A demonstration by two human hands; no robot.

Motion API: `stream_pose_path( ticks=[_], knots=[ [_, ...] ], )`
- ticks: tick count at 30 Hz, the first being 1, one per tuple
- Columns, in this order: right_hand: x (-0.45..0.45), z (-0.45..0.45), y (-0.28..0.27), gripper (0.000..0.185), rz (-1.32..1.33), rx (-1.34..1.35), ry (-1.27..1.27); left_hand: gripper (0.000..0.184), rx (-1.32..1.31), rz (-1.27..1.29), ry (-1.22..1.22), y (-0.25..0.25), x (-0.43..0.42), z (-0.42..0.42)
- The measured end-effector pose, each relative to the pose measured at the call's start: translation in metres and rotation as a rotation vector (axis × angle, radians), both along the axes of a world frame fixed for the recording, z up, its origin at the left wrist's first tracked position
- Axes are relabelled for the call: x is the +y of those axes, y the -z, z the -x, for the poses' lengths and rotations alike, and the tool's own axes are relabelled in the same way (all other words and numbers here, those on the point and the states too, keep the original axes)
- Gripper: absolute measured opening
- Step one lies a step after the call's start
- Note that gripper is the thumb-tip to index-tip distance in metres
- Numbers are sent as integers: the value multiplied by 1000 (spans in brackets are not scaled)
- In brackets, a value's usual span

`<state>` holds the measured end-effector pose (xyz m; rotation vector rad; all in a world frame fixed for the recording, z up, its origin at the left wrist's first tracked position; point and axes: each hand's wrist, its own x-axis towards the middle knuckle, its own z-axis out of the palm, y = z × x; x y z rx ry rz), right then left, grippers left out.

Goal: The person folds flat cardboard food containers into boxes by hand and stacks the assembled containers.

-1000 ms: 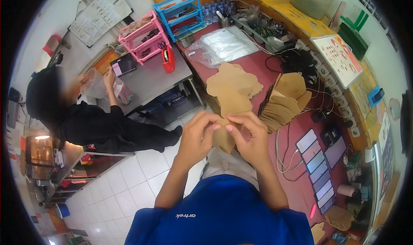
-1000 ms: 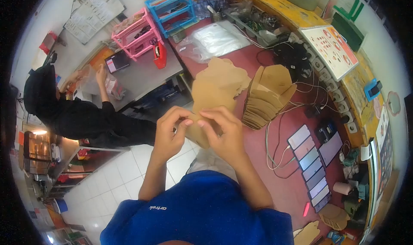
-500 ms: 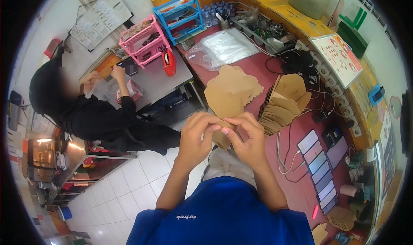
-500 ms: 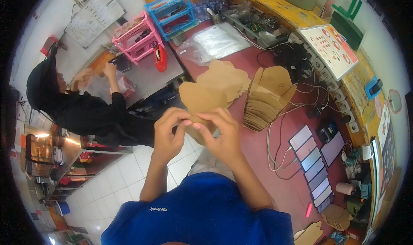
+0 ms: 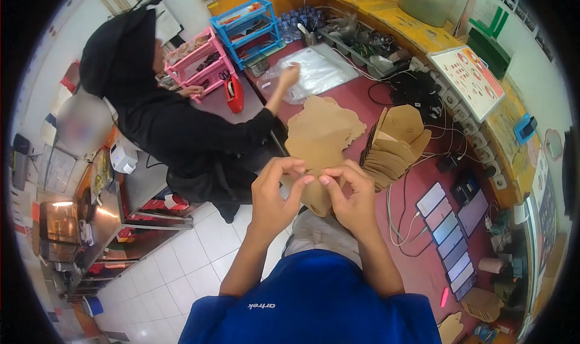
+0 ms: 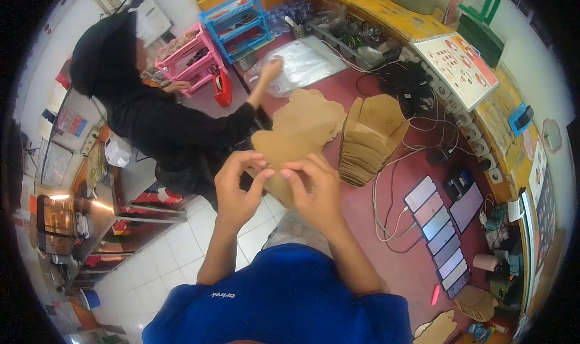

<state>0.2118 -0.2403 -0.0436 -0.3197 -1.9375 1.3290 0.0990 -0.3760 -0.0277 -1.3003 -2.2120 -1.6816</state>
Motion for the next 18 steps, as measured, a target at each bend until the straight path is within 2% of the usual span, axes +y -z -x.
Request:
stream_pose_path(
  ticks=[3,5,6,9,13,18],
  knots=[
    [4,-2,-1,9,42,-12,19,26,-5,30,5,-13,2,2],
    [8,-4,-6,6,31,-49,-9,24,191,150,60,-17,1,8],
    [10,-5,-6,6,30,-52,-5,22,106,166,85,-18,3,7],
    [13,-6,-6,6,-7,-42,-26,19,167,270,94,-24,5,7],
    [14,-6,0,6,-39,-68,-7,15,129,252,85,-22,14,1],
    [11,-11,5,7,-120,-87,27,6,294,222,33,-6,17,-3]
  ],
)
